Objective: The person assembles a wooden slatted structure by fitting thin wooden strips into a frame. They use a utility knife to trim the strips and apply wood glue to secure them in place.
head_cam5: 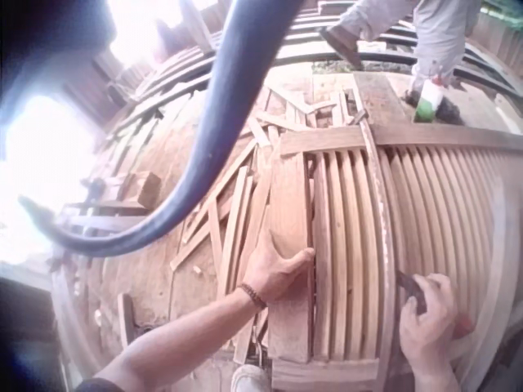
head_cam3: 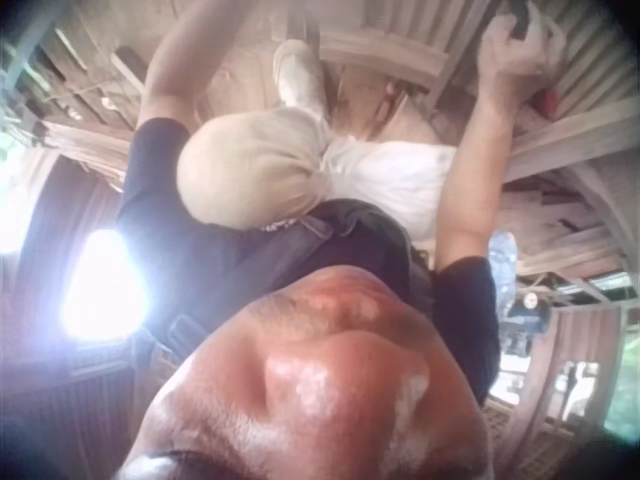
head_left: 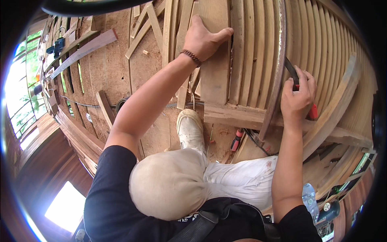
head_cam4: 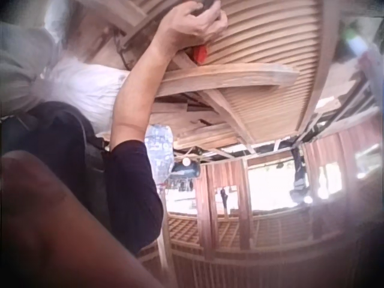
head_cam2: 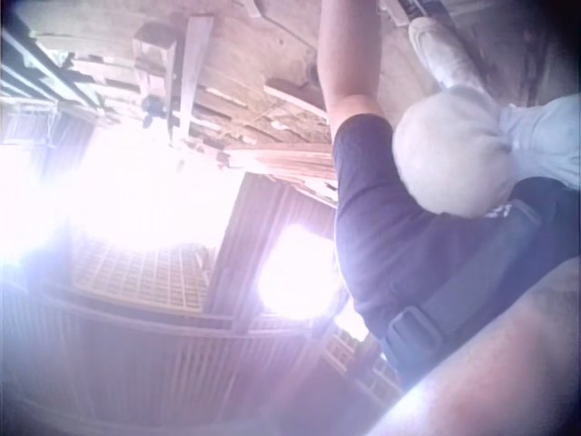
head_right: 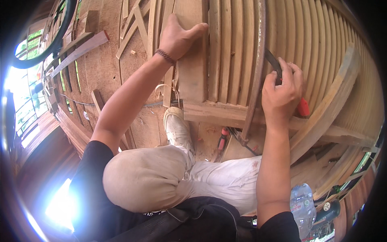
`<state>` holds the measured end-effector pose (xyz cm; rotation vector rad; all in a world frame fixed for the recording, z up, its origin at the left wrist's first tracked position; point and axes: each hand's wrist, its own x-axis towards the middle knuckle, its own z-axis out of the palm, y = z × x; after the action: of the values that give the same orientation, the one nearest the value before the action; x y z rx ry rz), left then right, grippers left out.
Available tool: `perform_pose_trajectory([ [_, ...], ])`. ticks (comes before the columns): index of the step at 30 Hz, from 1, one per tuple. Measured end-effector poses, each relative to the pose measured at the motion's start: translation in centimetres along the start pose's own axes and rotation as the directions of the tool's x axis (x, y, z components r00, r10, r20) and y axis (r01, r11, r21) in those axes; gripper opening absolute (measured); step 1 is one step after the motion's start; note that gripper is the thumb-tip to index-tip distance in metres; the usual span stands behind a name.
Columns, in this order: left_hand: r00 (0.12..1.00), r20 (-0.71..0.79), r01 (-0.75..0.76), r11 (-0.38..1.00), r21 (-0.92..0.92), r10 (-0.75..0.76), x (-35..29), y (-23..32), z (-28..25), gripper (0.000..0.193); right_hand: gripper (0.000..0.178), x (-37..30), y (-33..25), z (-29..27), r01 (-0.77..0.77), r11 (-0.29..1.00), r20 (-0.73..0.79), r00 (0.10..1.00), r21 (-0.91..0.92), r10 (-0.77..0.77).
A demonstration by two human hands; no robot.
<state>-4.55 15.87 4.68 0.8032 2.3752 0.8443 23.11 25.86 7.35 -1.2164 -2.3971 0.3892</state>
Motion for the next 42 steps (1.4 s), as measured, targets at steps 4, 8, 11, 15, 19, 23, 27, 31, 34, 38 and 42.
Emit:
perform_pose_trajectory([
  [4,0.997,0.066,0.048,0.997,-0.066,-0.044,0.3,0.1,-0.3,0.091,0.034,-0.3,0.6,0.2,0.030,0.999,-0.018,0.999,-0.017,-0.030],
  [8,0.996,0.088,0.039,0.998,-0.054,-0.034,0.6,-0.1,-0.9,0.089,0.033,0.2,0.3,0.3,0.012,1.000,-0.016,1.000,0.009,-0.012],
  [11,0.998,0.065,0.030,0.997,-0.068,-0.026,0.4,-0.7,0.2,0.090,0.031,0.1,0.1,0.2,0.001,1.000,-0.013,1.000,-0.005,-0.002],
  [15,0.997,0.071,0.036,0.991,-0.132,-0.026,0.9,-1.2,1.4,0.089,0.030,-0.1,0.0,0.0,0.000,1.000,-0.005,1.000,-0.011,0.000],
  [19,0.996,0.086,0.052,0.983,-0.175,-0.038,0.8,-1.2,1.5,0.087,0.031,0.1,0.0,0.1,0.014,1.000,-0.014,1.000,0.016,-0.014],
  [23,0.992,0.105,0.083,0.977,-0.197,-0.063,0.9,-1.0,1.5,0.085,0.033,0.0,0.3,0.2,0.013,1.000,-0.015,1.000,0.006,-0.013],
  [27,0.990,0.127,0.090,0.973,-0.210,-0.065,0.5,-0.3,1.1,0.084,0.036,-0.1,-0.1,0.1,0.015,1.000,-0.024,1.000,-0.018,-0.015],
  [31,0.991,0.120,0.089,0.970,-0.228,-0.062,0.6,-0.7,1.0,0.083,0.037,0.1,-2.3,-0.7,0.110,0.994,-0.128,0.986,0.009,-0.108],
  [34,0.992,0.107,0.084,0.970,-0.227,-0.061,0.6,-0.9,1.1,0.083,0.032,-1.2,-4.0,-1.6,0.204,0.971,-0.031,0.979,0.120,-0.202],
  [38,0.996,0.081,0.055,0.974,-0.220,-0.038,0.6,-0.7,1.3,0.084,0.025,-2.7,-6.3,-1.5,0.253,0.955,0.263,0.921,0.154,-0.287],
  [42,0.996,0.080,0.063,0.974,-0.216,-0.047,0.5,-0.9,1.3,0.084,0.023,-3.4,-6.8,-0.6,0.260,0.958,0.345,0.894,0.118,-0.285],
])
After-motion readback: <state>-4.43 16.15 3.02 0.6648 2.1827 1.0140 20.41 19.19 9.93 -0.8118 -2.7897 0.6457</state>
